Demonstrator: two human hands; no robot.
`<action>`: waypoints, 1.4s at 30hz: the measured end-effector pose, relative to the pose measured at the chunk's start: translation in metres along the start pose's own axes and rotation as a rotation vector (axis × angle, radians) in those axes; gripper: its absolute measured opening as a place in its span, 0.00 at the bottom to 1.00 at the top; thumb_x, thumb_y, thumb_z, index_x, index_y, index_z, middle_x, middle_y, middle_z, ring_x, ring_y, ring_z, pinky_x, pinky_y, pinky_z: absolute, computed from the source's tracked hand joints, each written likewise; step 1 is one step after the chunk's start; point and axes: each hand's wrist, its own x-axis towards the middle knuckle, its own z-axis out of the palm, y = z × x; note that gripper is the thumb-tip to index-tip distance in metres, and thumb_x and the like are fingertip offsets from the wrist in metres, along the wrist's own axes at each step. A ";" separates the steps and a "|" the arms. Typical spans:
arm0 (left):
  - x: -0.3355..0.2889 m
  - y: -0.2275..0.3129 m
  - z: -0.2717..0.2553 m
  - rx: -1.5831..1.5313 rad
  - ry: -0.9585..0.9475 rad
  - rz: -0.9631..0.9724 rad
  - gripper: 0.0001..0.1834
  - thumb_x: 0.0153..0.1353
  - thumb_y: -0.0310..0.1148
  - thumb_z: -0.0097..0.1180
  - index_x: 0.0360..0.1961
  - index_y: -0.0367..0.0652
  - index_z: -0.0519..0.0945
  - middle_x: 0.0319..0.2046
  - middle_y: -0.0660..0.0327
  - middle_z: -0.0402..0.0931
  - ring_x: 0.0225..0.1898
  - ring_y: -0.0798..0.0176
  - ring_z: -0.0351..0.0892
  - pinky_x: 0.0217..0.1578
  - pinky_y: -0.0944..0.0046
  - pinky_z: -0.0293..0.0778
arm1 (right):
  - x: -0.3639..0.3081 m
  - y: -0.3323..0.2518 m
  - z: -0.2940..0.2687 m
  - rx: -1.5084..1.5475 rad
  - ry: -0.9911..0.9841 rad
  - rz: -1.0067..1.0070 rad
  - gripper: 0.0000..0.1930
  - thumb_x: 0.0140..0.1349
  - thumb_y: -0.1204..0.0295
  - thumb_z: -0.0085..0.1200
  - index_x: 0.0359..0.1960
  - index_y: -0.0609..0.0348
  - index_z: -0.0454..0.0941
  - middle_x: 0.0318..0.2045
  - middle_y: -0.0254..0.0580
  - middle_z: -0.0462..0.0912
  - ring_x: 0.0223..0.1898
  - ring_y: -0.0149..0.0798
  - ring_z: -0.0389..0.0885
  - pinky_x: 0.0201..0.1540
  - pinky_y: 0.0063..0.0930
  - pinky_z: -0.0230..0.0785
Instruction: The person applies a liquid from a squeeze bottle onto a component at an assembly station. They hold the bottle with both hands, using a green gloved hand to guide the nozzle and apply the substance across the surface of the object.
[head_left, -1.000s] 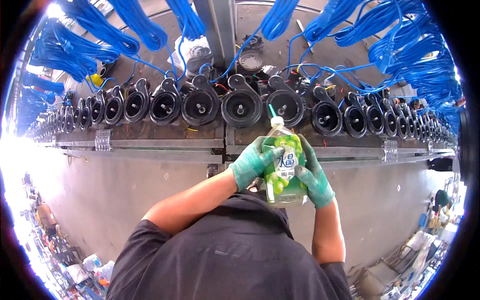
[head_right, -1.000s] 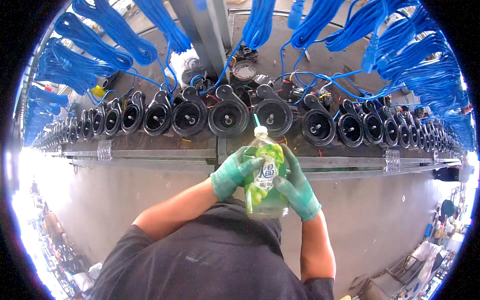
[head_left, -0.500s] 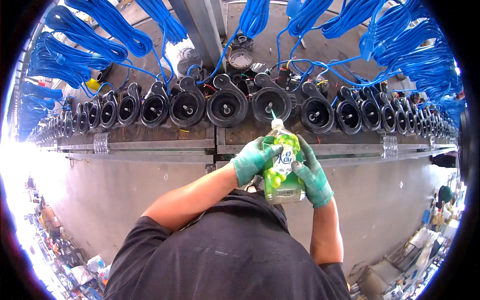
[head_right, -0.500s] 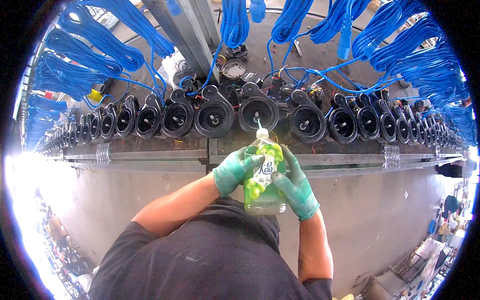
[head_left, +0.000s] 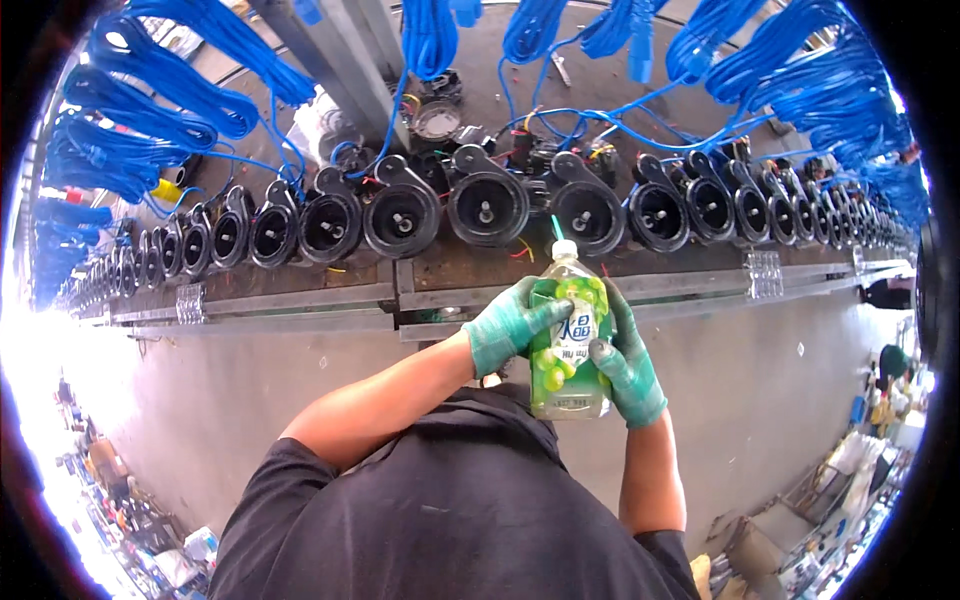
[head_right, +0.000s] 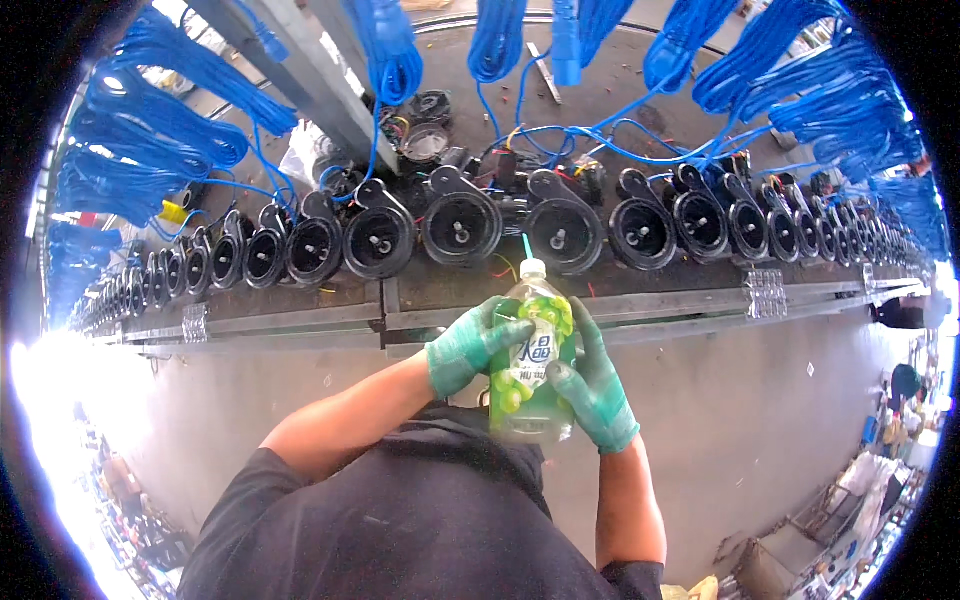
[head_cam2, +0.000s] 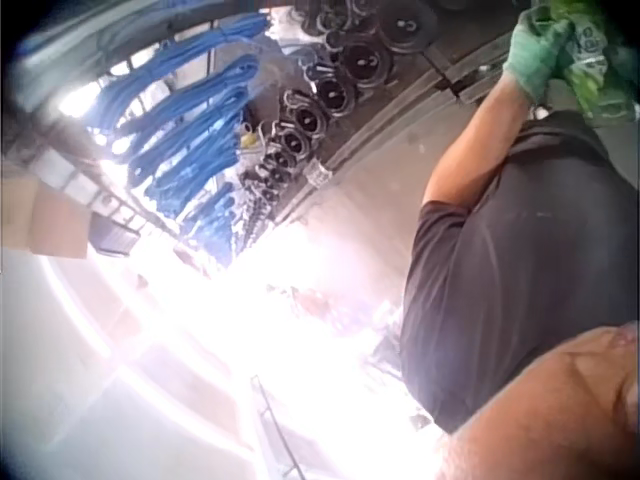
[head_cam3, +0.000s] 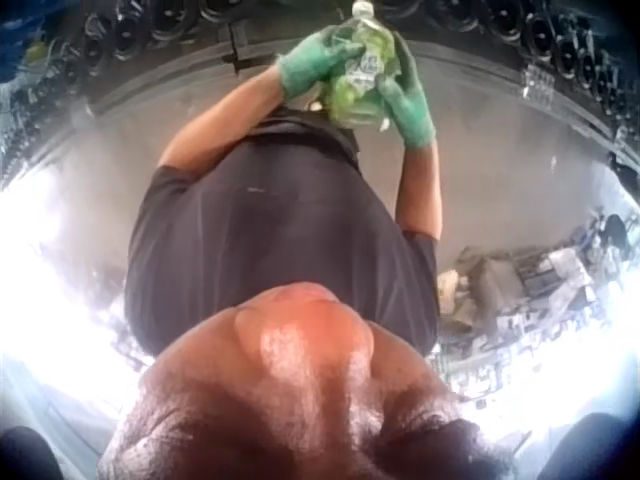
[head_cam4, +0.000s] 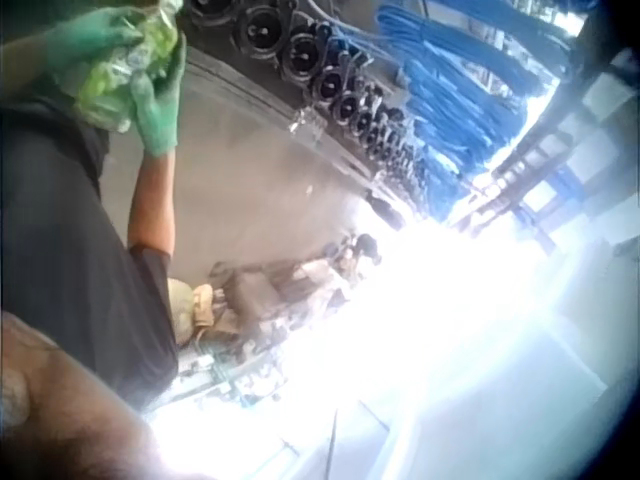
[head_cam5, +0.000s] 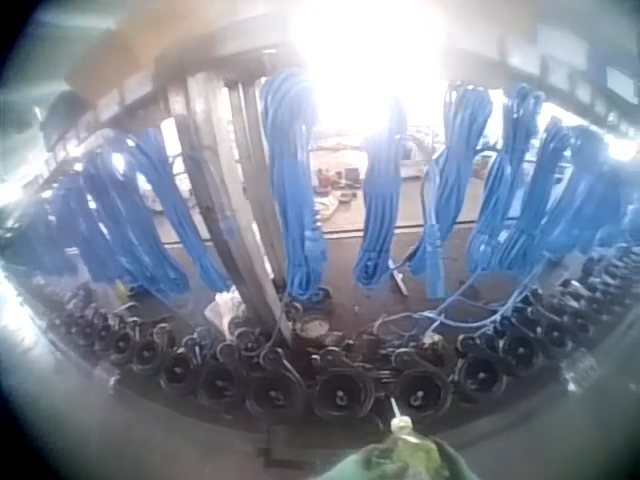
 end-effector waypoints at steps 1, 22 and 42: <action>0.004 0.000 0.003 0.016 -0.028 -0.031 0.31 0.68 0.46 0.69 0.63 0.38 0.74 0.53 0.59 0.82 0.50 0.67 0.84 0.50 0.63 0.82 | -0.007 -0.003 -0.001 0.021 0.024 0.023 0.47 0.68 0.65 0.64 0.83 0.55 0.47 0.68 0.50 0.74 0.66 0.39 0.74 0.68 0.36 0.67; 0.046 0.002 -0.019 -0.031 -0.241 -0.185 0.29 0.69 0.42 0.67 0.65 0.37 0.75 0.54 0.59 0.83 0.52 0.65 0.85 0.54 0.61 0.82 | -0.006 -0.005 0.043 -0.002 0.348 0.003 0.43 0.69 0.66 0.63 0.81 0.58 0.53 0.70 0.47 0.71 0.67 0.39 0.74 0.69 0.36 0.68; 0.063 -0.016 0.078 -0.074 -0.074 -0.036 0.32 0.66 0.44 0.71 0.65 0.39 0.73 0.50 0.61 0.84 0.47 0.67 0.86 0.48 0.62 0.84 | -0.023 -0.036 -0.079 -0.040 0.069 -0.019 0.45 0.72 0.65 0.61 0.84 0.52 0.46 0.72 0.47 0.69 0.70 0.40 0.70 0.73 0.38 0.62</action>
